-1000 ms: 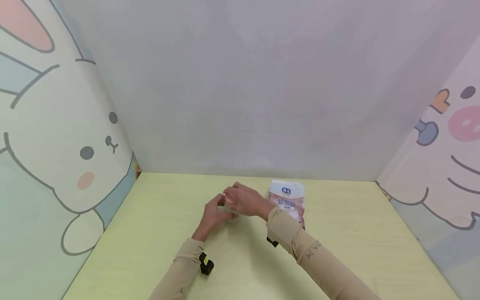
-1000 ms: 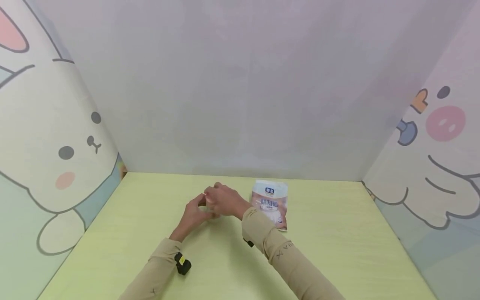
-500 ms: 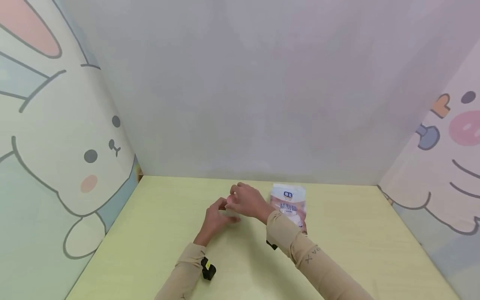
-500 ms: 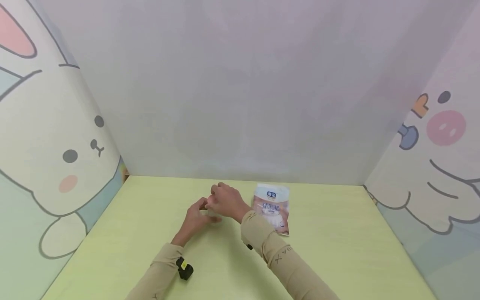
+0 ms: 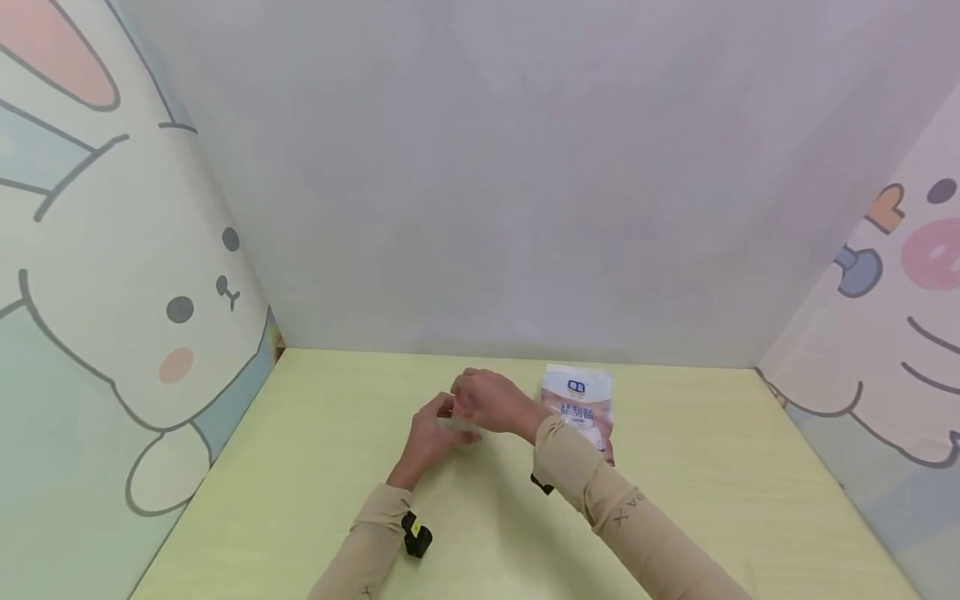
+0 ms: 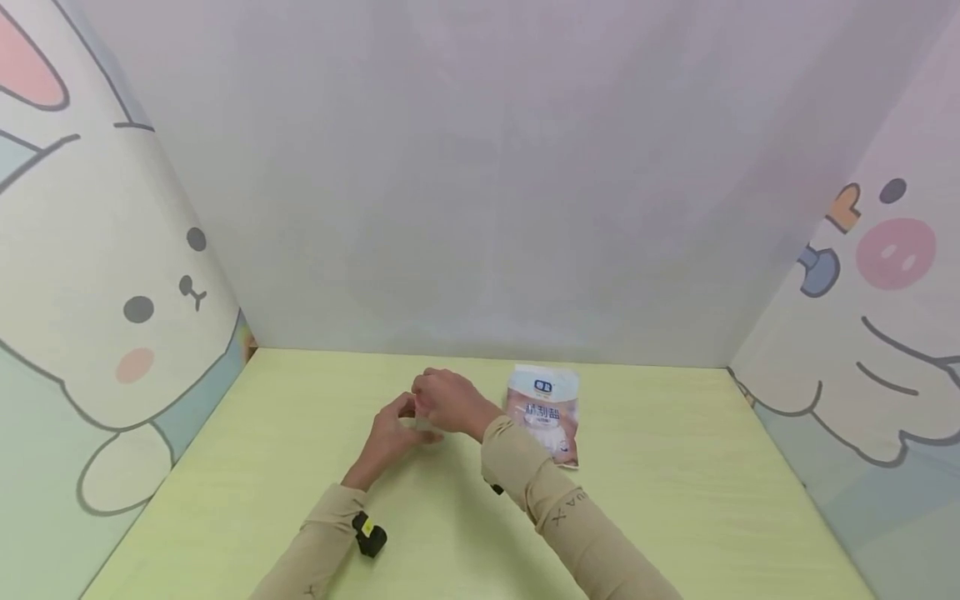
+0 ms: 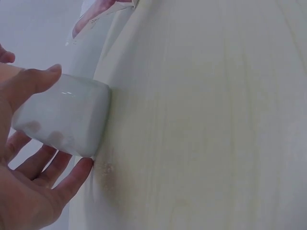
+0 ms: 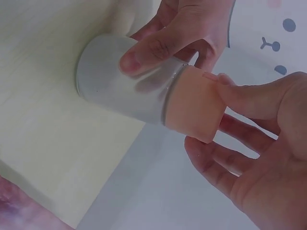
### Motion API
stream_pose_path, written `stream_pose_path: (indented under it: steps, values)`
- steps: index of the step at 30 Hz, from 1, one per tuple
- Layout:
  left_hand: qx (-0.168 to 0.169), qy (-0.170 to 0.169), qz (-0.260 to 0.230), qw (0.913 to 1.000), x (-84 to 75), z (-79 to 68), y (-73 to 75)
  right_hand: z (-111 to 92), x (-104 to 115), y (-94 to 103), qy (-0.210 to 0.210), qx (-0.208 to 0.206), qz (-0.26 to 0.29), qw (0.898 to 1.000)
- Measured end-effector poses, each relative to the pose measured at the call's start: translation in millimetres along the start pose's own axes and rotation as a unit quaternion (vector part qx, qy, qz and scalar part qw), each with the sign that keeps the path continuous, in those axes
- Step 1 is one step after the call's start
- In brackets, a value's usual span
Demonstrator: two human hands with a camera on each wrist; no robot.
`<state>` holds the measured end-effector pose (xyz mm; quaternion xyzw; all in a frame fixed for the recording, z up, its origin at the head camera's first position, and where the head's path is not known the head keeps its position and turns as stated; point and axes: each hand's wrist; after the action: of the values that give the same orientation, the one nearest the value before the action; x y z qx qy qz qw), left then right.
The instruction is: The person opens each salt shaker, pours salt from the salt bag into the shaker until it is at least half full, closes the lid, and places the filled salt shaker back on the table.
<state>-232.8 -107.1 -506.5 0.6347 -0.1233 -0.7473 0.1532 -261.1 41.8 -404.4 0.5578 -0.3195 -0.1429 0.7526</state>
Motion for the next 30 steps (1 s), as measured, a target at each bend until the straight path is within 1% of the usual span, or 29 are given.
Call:
stream_pose_path:
  steps: [4, 7, 10, 12, 16, 19, 22, 25, 28, 30]
  values:
    - [0.002, 0.005, -0.002, 1.0000, 0.0, 0.5, -1.3, -3, 0, 3.4, -0.002, 0.012, 0.013, 1.000]
    - [0.003, 0.016, 0.001, 0.9999, 1.0, 0.2, -2.6, -5, 0, 3.3, -0.022, 0.017, 0.013, 1.000]
    - [0.004, 0.024, 0.003, 0.9997, 1.6, -1.3, -2.5, -8, 3, -0.8, -0.052, 0.020, 0.004, 0.998]
    - [0.006, 0.024, 0.006, 0.9997, 2.0, -2.7, -2.5, -10, 5, -3.2, -0.070, 0.011, -0.008, 0.997]
    - [0.006, 0.012, 0.012, 0.9998, 2.3, -3.4, -2.5, -9, 11, -5.2, -0.086, -0.019, -0.066, 0.994]
    - [0.001, 0.011, 0.016, 0.9998, 1.7, -2.6, -2.5, -4, 13, -7.6, -0.099, -0.039, -0.103, 0.989]
    - [-0.006, 0.008, 0.024, 0.9997, 1.5, -1.2, -2.6, -1, 14, -11.7, -0.110, -0.052, -0.114, 0.986]
    - [-0.008, 0.004, 0.026, 0.9996, 0.8, 0.9, -2.7, 0, 14, -14.0, -0.108, -0.061, -0.114, 0.986]
    - [-0.009, 0.006, 0.028, 0.9995, -1.0, 2.0, -1.9, 1, 15, -13.2, -0.090, -0.065, -0.111, 0.988]
    - [-0.008, 0.013, 0.027, 0.9995, -2.3, 1.9, -0.8, 2, 15, -12.0, -0.069, -0.062, -0.112, 0.989]
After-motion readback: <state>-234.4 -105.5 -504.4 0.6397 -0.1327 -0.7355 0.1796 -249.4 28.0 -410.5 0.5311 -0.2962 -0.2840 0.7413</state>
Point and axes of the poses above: each hand's wrist, its own z-axis towards the middle knuckle, its own y-axis out of the back of the hand, x = y × z, and after that the axes turned 1 degree about -x, right-handed
